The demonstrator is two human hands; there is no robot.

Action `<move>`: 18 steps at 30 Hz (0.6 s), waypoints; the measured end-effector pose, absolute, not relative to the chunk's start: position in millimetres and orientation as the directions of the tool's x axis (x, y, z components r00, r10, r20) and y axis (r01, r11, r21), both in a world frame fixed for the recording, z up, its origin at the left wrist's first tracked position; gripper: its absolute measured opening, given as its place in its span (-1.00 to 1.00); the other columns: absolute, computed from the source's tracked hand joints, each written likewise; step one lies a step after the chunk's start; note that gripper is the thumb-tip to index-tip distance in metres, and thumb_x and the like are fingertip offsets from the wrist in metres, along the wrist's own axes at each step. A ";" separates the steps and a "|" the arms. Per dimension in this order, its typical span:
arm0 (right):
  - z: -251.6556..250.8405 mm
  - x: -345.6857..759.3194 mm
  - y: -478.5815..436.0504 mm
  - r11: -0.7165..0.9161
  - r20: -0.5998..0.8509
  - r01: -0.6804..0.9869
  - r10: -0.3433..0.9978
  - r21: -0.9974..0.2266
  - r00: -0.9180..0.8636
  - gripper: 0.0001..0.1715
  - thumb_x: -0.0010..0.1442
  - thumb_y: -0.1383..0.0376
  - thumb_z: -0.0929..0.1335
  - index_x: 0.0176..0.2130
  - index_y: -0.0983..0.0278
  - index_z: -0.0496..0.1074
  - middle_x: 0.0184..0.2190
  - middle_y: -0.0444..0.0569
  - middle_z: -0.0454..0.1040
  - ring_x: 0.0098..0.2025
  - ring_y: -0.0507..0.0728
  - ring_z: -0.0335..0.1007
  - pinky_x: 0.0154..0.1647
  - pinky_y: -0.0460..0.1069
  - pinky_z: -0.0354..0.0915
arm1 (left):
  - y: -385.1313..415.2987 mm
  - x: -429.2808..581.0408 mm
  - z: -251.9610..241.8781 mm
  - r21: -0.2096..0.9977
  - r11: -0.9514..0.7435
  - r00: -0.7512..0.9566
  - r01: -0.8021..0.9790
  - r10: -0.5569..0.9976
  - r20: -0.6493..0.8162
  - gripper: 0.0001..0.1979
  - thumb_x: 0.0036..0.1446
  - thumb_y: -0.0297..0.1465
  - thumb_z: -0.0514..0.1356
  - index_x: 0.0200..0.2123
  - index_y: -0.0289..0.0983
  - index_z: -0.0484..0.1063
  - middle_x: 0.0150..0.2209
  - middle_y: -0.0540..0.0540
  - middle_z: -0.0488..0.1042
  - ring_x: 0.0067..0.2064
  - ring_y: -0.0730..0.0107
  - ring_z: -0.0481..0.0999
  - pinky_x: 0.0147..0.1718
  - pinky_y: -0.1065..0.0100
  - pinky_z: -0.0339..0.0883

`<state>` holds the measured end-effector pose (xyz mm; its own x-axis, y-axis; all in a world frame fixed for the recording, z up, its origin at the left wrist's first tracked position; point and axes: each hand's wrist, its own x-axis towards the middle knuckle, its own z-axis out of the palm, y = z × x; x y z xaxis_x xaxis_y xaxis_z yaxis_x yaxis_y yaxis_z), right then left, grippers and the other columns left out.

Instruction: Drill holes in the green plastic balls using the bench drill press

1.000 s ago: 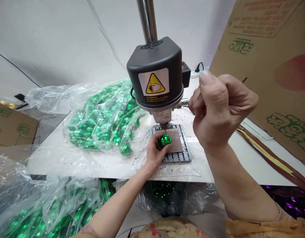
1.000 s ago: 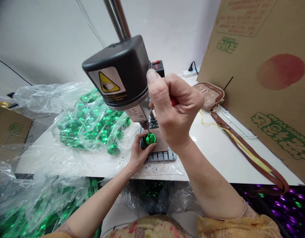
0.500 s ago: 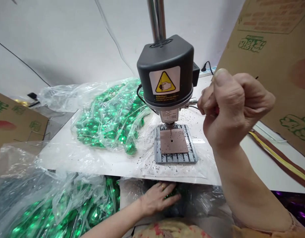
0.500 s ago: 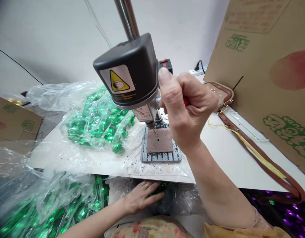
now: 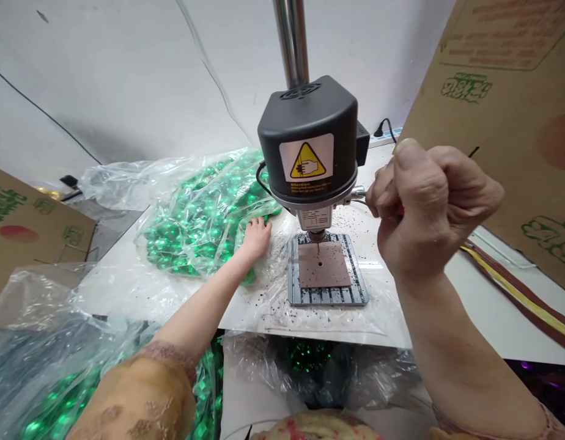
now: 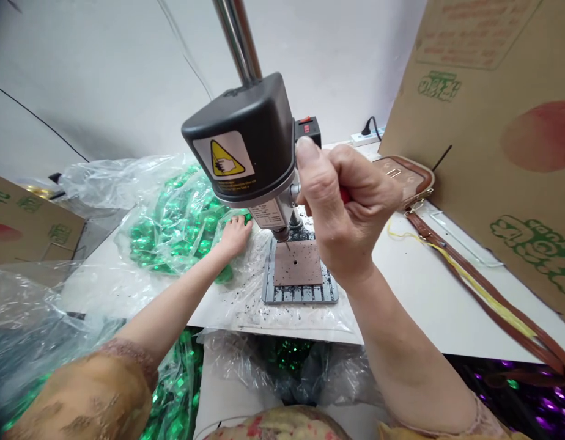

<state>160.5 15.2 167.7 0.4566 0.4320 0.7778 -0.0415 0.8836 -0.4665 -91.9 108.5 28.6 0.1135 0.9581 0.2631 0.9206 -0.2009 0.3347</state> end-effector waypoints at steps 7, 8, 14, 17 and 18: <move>168.2 160.7 13.7 0.881 0.780 -0.047 0.440 -0.470 0.445 -0.52 0.23 0.31 0.38 -0.63 0.19 0.14 -0.71 -0.21 0.11 -0.67 0.00 0.04 -0.63 0.05 -0.03 | 73.3 -81.7 37.9 0.617 -0.303 0.142 0.726 0.944 0.296 -0.75 0.16 -0.38 0.26 -0.07 -0.17 0.51 -0.14 -0.15 0.45 -0.07 0.13 0.44 -0.02 0.14 0.32; 168.2 160.7 13.6 0.880 0.779 -0.050 0.443 -0.472 0.444 -0.52 0.23 0.31 0.38 -0.63 0.19 0.15 -0.71 -0.21 0.11 -0.67 0.00 0.04 -0.62 0.05 -0.03 | 63.3 -75.1 37.6 0.760 -0.277 0.110 0.588 0.958 0.265 -0.74 0.20 -0.30 0.24 -0.03 -0.16 0.50 -0.14 -0.12 0.47 -0.13 0.22 0.45 -0.11 0.22 0.35; 167.1 160.8 15.3 0.890 0.789 -0.040 0.422 -0.454 0.447 -0.53 0.24 0.31 0.37 -0.63 0.19 0.17 -0.72 -0.21 0.12 -0.67 -0.01 0.03 -0.60 0.05 0.00 | 20.9 -32.7 28.7 0.961 0.067 0.049 -0.267 0.997 -0.055 -0.57 0.13 -0.05 0.31 -0.06 -0.18 0.41 -0.12 -0.06 0.50 -0.23 0.38 0.50 -0.34 0.39 0.41; 166.2 161.6 16.3 0.889 0.791 -0.032 0.423 -0.457 0.442 -0.53 0.24 0.29 0.37 -0.63 0.19 0.17 -0.73 -0.21 0.11 -0.68 -0.01 0.01 -0.61 0.05 -0.01 | 20.0 -21.6 23.4 0.938 0.052 0.021 -0.343 0.999 -0.048 -0.56 0.10 -0.11 0.37 -0.03 -0.16 0.39 -0.11 -0.04 0.52 -0.18 0.38 0.53 -0.21 0.36 0.43; 166.0 162.0 16.4 0.889 0.792 -0.035 0.424 -0.457 0.439 -0.53 0.24 0.28 0.37 -0.63 0.19 0.18 -0.73 -0.21 0.10 -0.68 -0.01 0.02 -0.62 0.05 -0.01 | 21.4 -19.4 21.3 0.938 0.045 0.017 -0.344 0.999 -0.041 -0.55 0.09 -0.14 0.37 -0.02 -0.16 0.39 -0.12 -0.03 0.53 -0.17 0.38 0.53 -0.18 0.36 0.42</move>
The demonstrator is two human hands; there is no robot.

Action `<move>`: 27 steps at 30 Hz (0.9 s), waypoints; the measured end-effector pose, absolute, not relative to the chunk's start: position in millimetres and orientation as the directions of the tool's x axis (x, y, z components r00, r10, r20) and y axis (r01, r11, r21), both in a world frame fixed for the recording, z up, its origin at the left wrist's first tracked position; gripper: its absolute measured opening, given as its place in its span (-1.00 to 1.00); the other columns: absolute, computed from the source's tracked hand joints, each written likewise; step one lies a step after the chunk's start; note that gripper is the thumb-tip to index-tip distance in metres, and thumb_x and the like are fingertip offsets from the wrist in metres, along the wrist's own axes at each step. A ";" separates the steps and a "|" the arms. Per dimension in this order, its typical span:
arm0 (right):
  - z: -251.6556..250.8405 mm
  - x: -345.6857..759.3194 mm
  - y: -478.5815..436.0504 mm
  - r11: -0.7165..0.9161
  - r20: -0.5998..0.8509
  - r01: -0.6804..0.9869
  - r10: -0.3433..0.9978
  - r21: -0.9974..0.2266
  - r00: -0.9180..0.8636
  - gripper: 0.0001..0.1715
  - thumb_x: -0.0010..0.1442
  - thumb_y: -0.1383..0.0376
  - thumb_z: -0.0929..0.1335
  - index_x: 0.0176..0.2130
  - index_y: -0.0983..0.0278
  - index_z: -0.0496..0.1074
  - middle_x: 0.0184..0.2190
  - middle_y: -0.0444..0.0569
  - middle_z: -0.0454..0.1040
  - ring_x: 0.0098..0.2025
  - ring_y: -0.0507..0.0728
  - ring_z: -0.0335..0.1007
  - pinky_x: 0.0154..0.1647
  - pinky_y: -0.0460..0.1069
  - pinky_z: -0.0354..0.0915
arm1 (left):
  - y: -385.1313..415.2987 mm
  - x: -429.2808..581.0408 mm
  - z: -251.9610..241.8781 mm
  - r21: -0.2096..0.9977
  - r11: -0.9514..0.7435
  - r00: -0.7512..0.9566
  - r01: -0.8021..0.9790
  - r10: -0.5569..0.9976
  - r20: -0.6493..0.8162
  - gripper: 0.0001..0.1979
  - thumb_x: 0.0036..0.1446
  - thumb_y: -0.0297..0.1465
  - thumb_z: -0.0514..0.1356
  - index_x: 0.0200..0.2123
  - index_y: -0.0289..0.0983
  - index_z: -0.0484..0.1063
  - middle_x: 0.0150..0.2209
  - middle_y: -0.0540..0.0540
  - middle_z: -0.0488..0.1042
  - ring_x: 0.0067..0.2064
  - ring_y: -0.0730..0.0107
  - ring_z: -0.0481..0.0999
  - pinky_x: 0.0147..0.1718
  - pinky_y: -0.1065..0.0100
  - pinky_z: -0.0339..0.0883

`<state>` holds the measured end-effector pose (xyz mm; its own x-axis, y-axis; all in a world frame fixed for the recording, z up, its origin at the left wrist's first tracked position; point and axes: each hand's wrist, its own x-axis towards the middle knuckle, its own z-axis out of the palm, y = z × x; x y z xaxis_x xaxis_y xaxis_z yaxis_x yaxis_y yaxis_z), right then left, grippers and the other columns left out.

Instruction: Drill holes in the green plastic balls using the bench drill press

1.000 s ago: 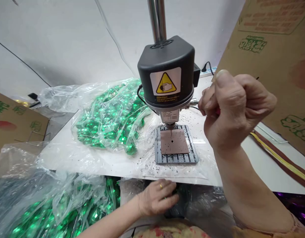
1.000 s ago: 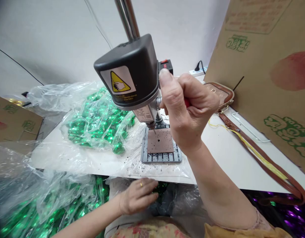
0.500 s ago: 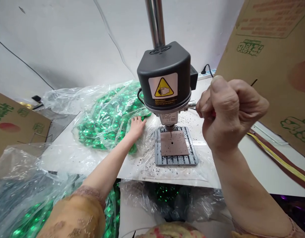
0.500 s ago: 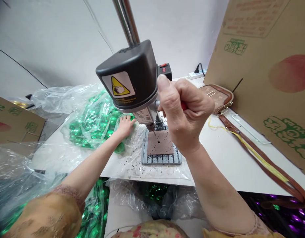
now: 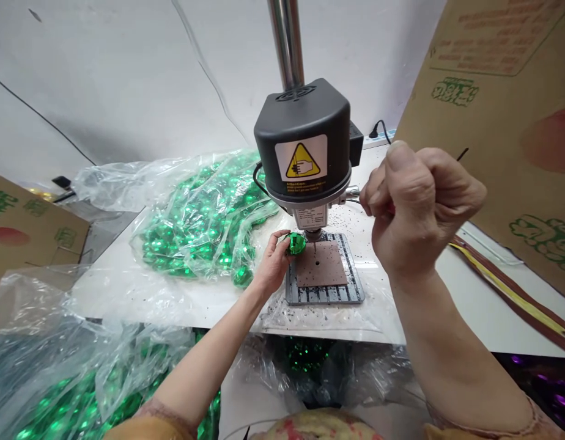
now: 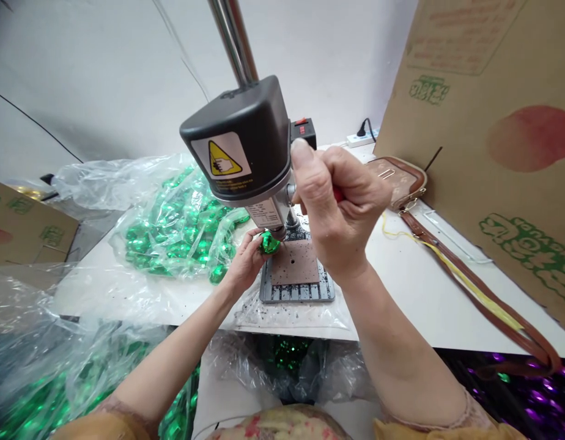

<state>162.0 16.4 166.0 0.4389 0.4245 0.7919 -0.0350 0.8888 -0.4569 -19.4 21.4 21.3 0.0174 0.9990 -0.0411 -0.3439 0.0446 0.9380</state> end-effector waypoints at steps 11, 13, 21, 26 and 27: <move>164.0 164.2 13.5 0.849 0.782 0.024 0.475 -0.529 0.404 -0.49 0.27 0.14 0.35 -0.62 0.18 0.15 -0.71 -0.19 0.09 -0.65 0.00 0.05 -0.61 0.05 0.06 | 27.4 -13.8 -5.3 0.973 -0.196 0.060 -0.120 0.977 0.205 -0.53 -0.03 -0.26 0.49 -0.12 -0.22 0.38 -0.13 -0.05 0.52 -0.13 0.38 0.51 -0.09 0.34 0.37; 163.7 164.5 13.0 0.841 0.778 0.035 0.484 -0.540 0.401 -0.49 0.27 0.13 0.35 -0.62 0.18 0.14 -0.71 -0.18 0.11 -0.64 -0.01 0.05 -0.61 0.05 0.07 | 28.0 -15.1 -8.9 0.973 -0.199 0.106 -0.115 0.972 0.211 -0.50 -0.03 -0.26 0.50 -0.09 -0.21 0.38 -0.12 -0.06 0.52 -0.13 0.36 0.51 -0.07 0.31 0.38; 163.0 164.2 13.0 0.864 0.795 0.010 0.459 -0.504 0.396 -0.51 0.28 0.19 0.34 -0.60 0.19 0.13 -0.70 -0.20 0.14 -0.66 -0.02 0.04 -0.62 0.03 0.08 | 28.2 -19.0 -14.7 0.965 -0.261 0.217 -0.008 0.942 0.256 -0.43 -0.01 -0.25 0.49 0.04 -0.20 0.39 0.00 -0.13 0.51 0.04 0.22 0.50 0.07 0.20 0.37; 161.9 164.4 12.1 0.837 0.772 0.017 0.496 -0.547 0.397 -0.49 0.26 0.10 0.35 -0.60 0.18 0.13 -0.69 -0.17 0.16 -0.64 0.00 0.05 -0.57 0.06 0.11 | 20.1 -18.6 -14.2 0.943 -0.305 0.263 0.137 0.929 0.262 -0.49 0.08 -0.24 0.43 0.05 -0.19 0.37 0.09 -0.17 0.47 0.13 0.14 0.47 0.15 0.12 0.32; 161.9 164.4 11.9 0.835 0.766 0.002 0.504 -0.550 0.399 -0.49 0.25 0.09 0.36 -0.60 0.18 0.14 -0.69 -0.17 0.16 -0.64 0.00 0.05 -0.56 0.06 0.10 | 18.8 -17.9 -14.3 0.937 -0.315 0.261 0.149 0.927 0.270 -0.49 0.08 -0.24 0.42 0.05 -0.19 0.37 0.11 -0.18 0.46 0.14 0.12 0.45 0.17 0.11 0.31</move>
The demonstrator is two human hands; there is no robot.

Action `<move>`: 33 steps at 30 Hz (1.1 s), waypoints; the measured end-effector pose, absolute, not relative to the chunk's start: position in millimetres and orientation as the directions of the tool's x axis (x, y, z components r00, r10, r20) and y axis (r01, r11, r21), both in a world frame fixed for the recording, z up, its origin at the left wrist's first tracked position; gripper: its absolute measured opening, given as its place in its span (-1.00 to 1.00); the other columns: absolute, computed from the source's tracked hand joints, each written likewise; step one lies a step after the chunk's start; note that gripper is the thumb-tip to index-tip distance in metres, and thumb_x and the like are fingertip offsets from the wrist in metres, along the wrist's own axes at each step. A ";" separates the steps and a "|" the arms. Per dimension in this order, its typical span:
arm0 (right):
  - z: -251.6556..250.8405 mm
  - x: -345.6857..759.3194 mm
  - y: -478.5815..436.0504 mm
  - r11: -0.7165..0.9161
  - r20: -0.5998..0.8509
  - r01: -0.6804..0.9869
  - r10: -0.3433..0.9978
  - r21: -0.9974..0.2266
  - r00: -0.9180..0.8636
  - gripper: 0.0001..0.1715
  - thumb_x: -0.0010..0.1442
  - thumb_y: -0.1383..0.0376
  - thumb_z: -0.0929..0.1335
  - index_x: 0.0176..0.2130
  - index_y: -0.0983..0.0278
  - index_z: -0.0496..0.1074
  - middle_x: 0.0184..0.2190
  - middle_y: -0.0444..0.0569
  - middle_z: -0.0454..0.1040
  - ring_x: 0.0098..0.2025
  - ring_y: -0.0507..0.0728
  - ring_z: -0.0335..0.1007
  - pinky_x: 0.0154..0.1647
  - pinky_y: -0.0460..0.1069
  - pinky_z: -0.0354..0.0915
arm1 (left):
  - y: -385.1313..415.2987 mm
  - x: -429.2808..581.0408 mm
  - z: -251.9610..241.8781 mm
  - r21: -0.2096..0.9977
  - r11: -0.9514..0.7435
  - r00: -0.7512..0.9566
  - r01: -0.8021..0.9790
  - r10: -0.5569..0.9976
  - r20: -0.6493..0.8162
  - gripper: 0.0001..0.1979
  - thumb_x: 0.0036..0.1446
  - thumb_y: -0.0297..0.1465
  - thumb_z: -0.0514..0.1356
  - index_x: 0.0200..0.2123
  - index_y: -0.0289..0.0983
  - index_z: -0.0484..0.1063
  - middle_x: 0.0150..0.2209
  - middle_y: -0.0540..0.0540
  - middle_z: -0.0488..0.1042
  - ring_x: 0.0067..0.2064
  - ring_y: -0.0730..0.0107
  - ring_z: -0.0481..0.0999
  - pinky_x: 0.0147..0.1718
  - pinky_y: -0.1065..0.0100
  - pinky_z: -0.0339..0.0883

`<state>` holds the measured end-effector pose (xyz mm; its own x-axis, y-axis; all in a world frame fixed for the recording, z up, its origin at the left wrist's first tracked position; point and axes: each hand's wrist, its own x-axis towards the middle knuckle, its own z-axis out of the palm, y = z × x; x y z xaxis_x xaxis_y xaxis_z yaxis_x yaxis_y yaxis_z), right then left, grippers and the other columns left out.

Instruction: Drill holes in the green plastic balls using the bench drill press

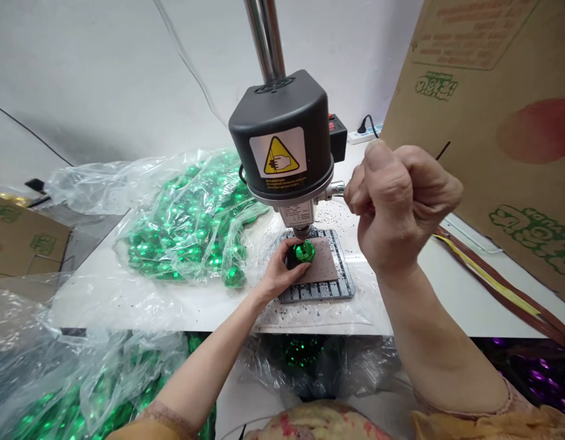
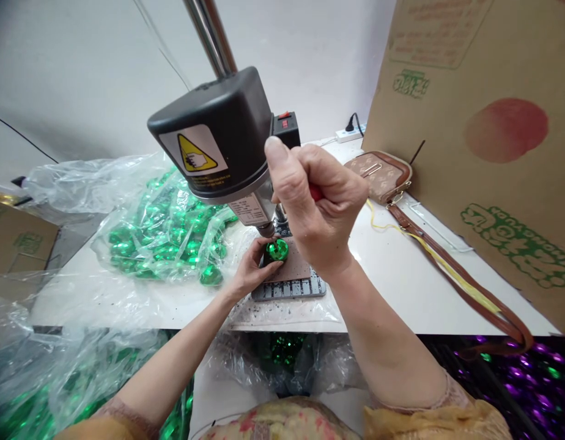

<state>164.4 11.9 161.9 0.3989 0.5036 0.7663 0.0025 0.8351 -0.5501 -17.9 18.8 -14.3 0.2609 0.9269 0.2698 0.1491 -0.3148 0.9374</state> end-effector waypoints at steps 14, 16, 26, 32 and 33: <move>173.8 163.1 12.4 0.838 0.751 -0.076 0.522 -0.541 0.406 -0.49 0.23 0.22 0.39 -0.64 0.19 0.16 -0.73 -0.20 0.13 -0.66 -0.01 0.02 -0.60 0.05 0.02 | 8.2 -3.5 -18.7 0.957 -0.271 0.211 0.106 0.946 0.245 -0.45 0.09 -0.25 0.42 0.09 -0.20 0.32 0.11 -0.20 0.47 0.16 0.11 0.47 0.19 0.07 0.34; 174.4 164.0 12.6 0.840 0.763 -0.052 0.515 -0.540 0.391 -0.50 0.24 0.23 0.38 -0.64 0.19 0.15 -0.72 -0.19 0.14 -0.66 -0.01 0.03 -0.61 0.04 0.03 | 6.5 -2.6 -17.8 0.956 -0.265 0.214 0.124 0.948 0.235 -0.43 0.09 -0.25 0.42 0.11 -0.21 0.31 0.12 -0.21 0.46 0.17 0.10 0.46 0.20 0.06 0.32; 152.7 159.9 12.3 0.915 0.821 -0.028 0.375 -0.403 0.431 -0.43 0.27 0.32 0.35 -0.66 0.27 0.05 -0.73 -0.23 0.03 -0.66 -0.11 -0.04 -0.60 -0.02 -0.08 | 5.0 0.1 -17.5 0.958 -0.269 0.195 0.100 0.949 0.246 -0.43 0.08 -0.26 0.43 0.11 -0.20 0.31 0.12 -0.21 0.46 0.17 0.10 0.46 0.20 0.04 0.32; 143.3 157.6 10.1 0.910 0.800 -0.021 0.374 -0.413 0.469 -0.40 0.26 0.31 0.36 -0.68 0.28 0.03 -0.73 -0.25 0.03 -0.67 -0.11 -0.05 -0.61 -0.01 -0.10 | 5.2 -0.1 -19.1 0.960 -0.267 0.188 0.079 0.950 0.249 -0.44 0.06 -0.25 0.44 0.07 -0.20 0.32 0.11 -0.19 0.46 0.16 0.10 0.46 0.19 0.06 0.33; 141.6 157.8 10.3 0.910 0.802 -0.007 0.368 -0.414 0.470 -0.40 0.26 0.30 0.35 -0.68 0.27 0.01 -0.73 -0.25 0.02 -0.67 -0.11 -0.06 -0.62 -0.01 -0.10 | 5.4 0.0 -19.0 0.959 -0.271 0.185 0.077 0.949 0.254 -0.44 0.06 -0.25 0.45 0.06 -0.20 0.32 0.10 -0.19 0.47 0.16 0.10 0.46 0.18 0.06 0.33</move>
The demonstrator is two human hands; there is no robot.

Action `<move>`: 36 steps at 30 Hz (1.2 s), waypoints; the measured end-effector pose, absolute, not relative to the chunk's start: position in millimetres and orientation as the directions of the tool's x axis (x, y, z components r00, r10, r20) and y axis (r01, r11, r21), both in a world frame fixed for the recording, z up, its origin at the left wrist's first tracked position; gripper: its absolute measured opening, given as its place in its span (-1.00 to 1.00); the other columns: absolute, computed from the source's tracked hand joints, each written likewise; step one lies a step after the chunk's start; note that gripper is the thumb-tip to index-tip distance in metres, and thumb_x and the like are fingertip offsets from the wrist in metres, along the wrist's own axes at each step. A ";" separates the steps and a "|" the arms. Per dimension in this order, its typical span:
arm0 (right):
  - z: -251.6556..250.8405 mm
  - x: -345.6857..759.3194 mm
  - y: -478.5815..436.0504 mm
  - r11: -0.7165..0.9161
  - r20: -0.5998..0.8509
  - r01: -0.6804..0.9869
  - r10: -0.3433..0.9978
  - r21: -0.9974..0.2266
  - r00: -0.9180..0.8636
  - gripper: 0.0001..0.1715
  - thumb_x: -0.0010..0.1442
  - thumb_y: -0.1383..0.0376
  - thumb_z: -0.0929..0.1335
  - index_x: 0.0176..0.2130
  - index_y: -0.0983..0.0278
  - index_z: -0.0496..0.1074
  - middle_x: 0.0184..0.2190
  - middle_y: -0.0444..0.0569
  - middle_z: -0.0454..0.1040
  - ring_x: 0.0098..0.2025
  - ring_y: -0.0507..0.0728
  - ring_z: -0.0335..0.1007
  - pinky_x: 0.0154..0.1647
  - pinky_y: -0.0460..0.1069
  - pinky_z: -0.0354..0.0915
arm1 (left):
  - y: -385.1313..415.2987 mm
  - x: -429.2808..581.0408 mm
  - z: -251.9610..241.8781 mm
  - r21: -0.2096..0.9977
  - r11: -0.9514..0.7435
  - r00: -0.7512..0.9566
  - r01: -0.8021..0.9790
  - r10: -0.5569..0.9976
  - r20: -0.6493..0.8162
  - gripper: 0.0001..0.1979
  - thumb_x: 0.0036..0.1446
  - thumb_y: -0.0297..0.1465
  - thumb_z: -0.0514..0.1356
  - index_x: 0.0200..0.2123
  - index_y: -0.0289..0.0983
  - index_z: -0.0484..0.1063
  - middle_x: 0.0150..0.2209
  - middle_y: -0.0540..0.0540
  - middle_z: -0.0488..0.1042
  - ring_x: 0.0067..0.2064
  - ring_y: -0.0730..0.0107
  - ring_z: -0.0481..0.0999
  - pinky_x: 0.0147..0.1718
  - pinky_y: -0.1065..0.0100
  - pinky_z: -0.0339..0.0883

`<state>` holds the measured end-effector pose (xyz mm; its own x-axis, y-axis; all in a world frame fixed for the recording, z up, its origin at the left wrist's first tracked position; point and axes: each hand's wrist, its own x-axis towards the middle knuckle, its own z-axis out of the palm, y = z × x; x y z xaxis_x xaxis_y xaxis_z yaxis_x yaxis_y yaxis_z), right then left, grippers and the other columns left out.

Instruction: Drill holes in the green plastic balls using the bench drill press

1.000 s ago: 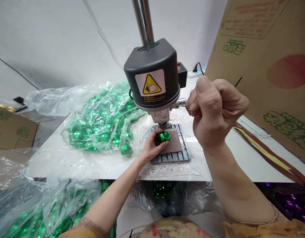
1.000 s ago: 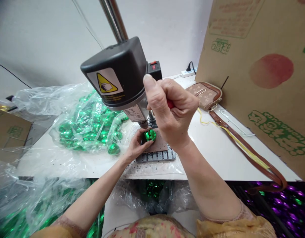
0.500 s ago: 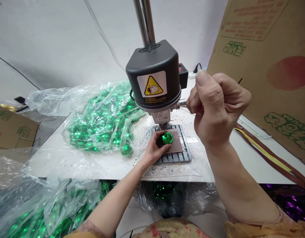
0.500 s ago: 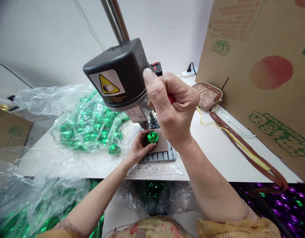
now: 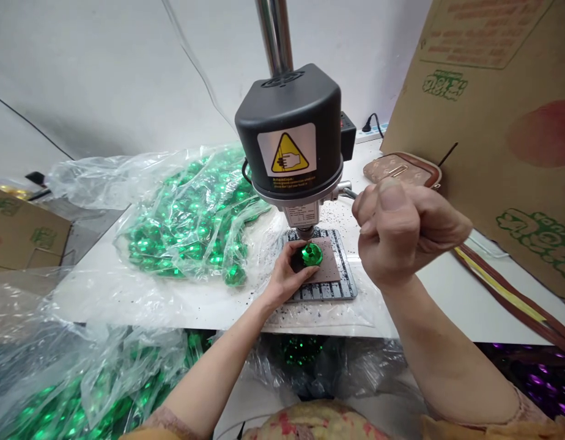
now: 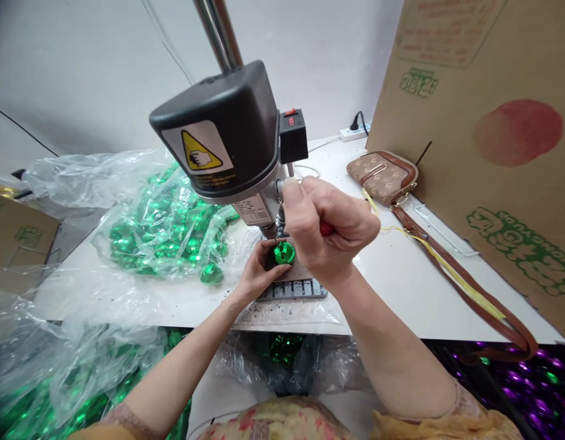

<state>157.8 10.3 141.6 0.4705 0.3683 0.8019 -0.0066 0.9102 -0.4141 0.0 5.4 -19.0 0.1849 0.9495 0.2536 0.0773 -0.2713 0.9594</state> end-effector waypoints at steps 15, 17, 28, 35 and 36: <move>121.6 159.4 18.3 0.951 0.849 0.090 0.220 -0.297 0.480 -0.41 0.15 0.43 0.35 -0.66 0.29 -0.10 -0.73 -0.26 0.00 -0.69 -0.12 -0.07 -0.68 -0.04 -0.08 | 7.2 -1.5 -21.2 0.951 -0.295 0.179 0.088 0.944 0.276 -0.45 0.04 -0.25 0.46 0.05 -0.19 0.36 0.08 -0.18 0.47 0.18 0.08 0.45 0.22 0.04 0.30; 118.8 161.2 18.9 0.962 0.872 0.087 0.195 -0.259 0.448 -0.42 0.15 0.45 0.34 -0.66 0.28 -0.10 -0.74 -0.26 -0.01 -0.69 -0.11 -0.05 -0.67 -0.04 -0.05 | 7.4 -1.5 -22.2 0.953 -0.293 0.183 0.075 0.944 0.275 -0.45 0.04 -0.25 0.46 0.05 -0.19 0.36 0.08 -0.18 0.47 0.18 0.09 0.46 0.22 0.05 0.30; 108.1 165.6 21.6 0.980 0.909 0.086 0.131 -0.179 0.395 -0.49 0.12 0.50 0.30 -0.63 0.27 -0.10 -0.73 -0.27 0.02 -0.71 -0.11 -0.03 -0.67 -0.05 -0.01 | 7.6 -1.7 -26.0 0.957 -0.281 0.168 0.067 0.949 0.267 -0.44 0.03 -0.25 0.47 0.06 -0.19 0.36 0.07 -0.18 0.47 0.16 0.11 0.47 0.22 0.05 0.31; 133.5 159.2 15.2 0.938 0.829 0.058 0.272 -0.342 0.489 -0.44 0.21 0.41 0.33 -0.67 0.26 -0.02 -0.74 -0.27 -0.01 -0.71 -0.12 -0.11 -0.66 -0.03 -0.11 | 7.6 1.6 -21.6 0.956 -0.280 0.159 0.092 0.952 0.263 -0.44 0.03 -0.25 0.46 0.06 -0.19 0.36 0.06 -0.18 0.49 0.13 0.11 0.49 0.18 0.05 0.35; 144.5 158.2 15.3 0.922 0.786 0.033 0.310 -0.387 0.534 -0.44 0.21 0.36 0.36 -0.68 0.25 0.03 -0.76 -0.27 -0.02 -0.71 -0.10 -0.09 -0.65 -0.02 -0.10 | 7.2 3.1 -19.5 0.953 -0.280 0.144 0.112 0.954 0.263 -0.45 0.03 -0.26 0.46 0.06 -0.19 0.37 0.06 -0.18 0.49 0.12 0.10 0.49 0.17 0.04 0.36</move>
